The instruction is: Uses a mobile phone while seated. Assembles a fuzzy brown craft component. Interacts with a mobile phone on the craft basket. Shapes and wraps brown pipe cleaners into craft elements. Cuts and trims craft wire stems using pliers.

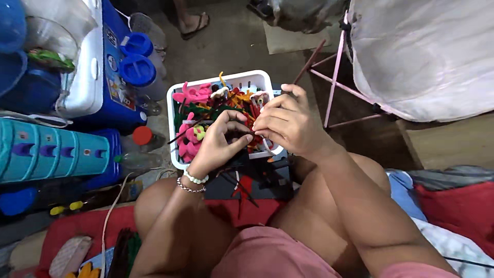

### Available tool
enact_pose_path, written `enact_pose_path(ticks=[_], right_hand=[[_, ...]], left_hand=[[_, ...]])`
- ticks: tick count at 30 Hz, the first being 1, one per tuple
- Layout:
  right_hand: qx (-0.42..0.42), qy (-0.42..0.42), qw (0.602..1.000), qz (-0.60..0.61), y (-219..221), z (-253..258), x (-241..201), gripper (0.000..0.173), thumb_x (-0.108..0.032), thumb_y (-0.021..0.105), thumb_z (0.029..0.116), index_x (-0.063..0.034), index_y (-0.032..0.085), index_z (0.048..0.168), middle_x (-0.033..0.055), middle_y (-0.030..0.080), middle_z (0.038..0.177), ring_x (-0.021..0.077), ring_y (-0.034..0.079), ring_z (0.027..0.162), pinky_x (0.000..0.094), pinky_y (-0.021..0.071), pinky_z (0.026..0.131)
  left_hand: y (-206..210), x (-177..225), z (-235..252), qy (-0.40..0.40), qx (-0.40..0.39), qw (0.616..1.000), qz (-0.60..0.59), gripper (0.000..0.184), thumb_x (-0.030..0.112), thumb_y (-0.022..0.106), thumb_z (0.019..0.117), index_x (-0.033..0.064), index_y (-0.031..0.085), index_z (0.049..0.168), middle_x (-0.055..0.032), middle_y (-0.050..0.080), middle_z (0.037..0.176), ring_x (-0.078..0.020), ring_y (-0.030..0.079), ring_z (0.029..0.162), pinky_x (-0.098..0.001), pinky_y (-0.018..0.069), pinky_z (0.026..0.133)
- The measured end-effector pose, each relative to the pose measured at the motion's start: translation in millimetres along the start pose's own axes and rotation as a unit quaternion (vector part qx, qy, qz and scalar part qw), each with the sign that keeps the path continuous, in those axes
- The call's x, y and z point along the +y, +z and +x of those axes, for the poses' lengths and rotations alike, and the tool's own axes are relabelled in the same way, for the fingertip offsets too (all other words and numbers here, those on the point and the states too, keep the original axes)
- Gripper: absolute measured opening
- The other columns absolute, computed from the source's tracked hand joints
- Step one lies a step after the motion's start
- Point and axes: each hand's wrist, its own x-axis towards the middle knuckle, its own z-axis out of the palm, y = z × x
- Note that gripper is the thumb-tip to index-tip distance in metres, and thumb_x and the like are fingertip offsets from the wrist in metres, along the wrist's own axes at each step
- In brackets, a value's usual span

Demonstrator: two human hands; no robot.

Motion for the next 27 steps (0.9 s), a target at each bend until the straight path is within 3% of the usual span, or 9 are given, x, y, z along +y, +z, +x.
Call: enact_pose_path(ticks=[27], right_hand=[[-0.008,-0.008,0.999,-0.031,1.8,4.6,-3.6,0.014,-0.019,0.066,0.0973,-0.0138,0.079,0.096,0.0019,0.075,0.094,0.0262,0.066,0.11,0.0647,0.0274,0.115]], left_hand=[[-1.9,0.1,-0.2,0.012,0.026,1.0,0.001,0.037,0.003,0.071,0.0888,0.0062,0.054,0.121,-0.0008,0.072,0.094,-0.0069,0.068,0.075,-0.0215,0.0563,0.064]])
